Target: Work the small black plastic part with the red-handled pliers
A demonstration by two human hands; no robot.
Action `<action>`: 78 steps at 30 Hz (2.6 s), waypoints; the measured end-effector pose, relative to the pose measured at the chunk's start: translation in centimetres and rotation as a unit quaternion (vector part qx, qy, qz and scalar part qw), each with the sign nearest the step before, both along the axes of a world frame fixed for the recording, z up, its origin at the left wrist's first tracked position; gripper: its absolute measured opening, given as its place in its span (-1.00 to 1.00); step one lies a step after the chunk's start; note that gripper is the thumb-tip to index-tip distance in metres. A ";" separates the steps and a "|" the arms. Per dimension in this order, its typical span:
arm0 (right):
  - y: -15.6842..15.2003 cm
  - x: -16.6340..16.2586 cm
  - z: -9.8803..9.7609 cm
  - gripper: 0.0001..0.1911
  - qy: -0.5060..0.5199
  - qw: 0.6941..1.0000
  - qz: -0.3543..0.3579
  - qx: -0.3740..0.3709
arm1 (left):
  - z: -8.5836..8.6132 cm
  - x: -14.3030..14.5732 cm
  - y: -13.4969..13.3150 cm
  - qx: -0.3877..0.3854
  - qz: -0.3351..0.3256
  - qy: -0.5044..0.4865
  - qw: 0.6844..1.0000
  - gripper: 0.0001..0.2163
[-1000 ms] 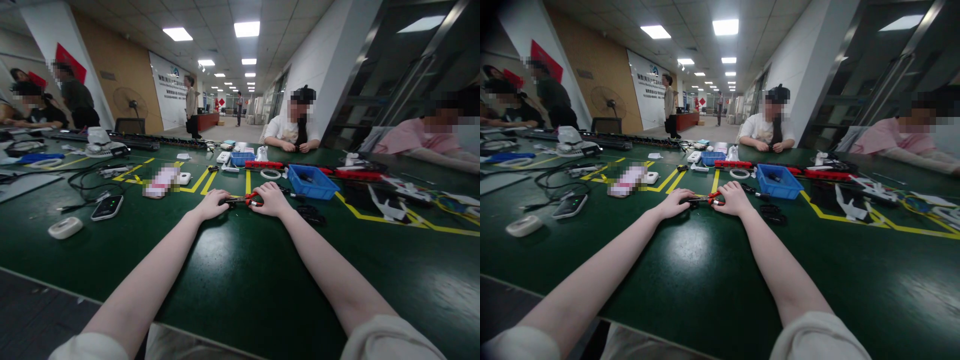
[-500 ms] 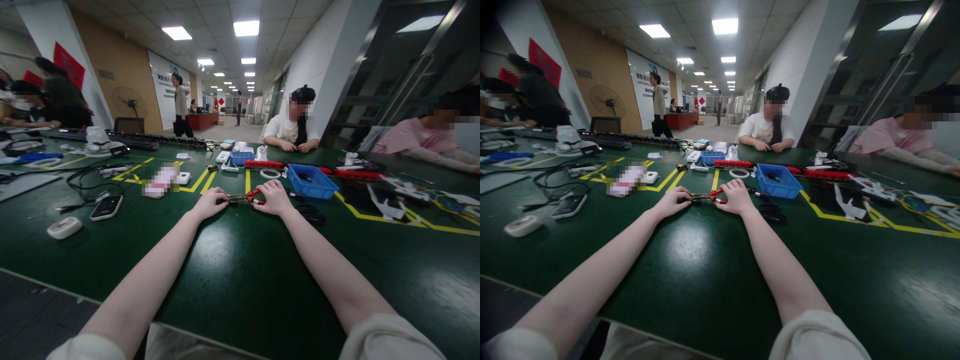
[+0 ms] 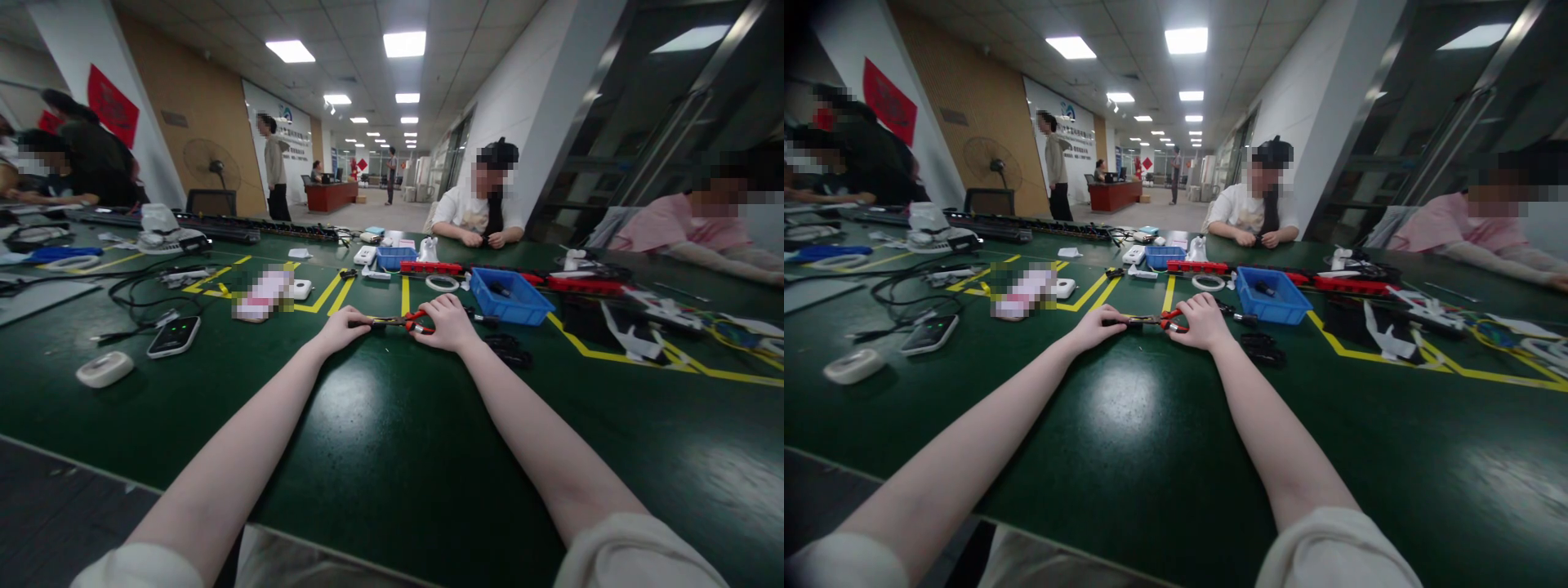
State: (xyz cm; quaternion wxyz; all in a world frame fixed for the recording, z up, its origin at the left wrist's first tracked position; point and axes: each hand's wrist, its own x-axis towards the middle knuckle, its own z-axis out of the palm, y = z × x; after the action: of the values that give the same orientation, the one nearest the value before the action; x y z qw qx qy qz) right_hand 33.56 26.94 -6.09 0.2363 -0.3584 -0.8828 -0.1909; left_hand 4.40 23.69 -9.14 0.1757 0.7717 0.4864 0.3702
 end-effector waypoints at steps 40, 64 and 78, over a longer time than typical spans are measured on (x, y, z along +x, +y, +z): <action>0.1 -0.1 -0.3 -0.53 -0.011 1.000 -0.004 0.023 | 0.2 0.4 -0.3 -0.010 -0.022 -0.012 1.000 -0.78; 0.1 -0.2 -0.2 -0.59 -0.015 1.000 0.005 -0.023 | 0.3 0.3 -0.3 0.024 -0.021 -0.008 0.999 -0.86; -0.1 -0.4 -0.1 -0.59 -0.028 0.998 -0.022 -0.048 | 0.7 0.9 -1.1 0.051 0.007 0.068 0.996 -0.74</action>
State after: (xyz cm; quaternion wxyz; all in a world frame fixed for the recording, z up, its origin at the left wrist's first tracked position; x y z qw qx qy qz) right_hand 33.20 26.82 -6.15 0.1900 -0.3836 -0.8888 -0.1633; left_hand 5.25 22.55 -8.40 0.0995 0.7996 0.4832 0.3424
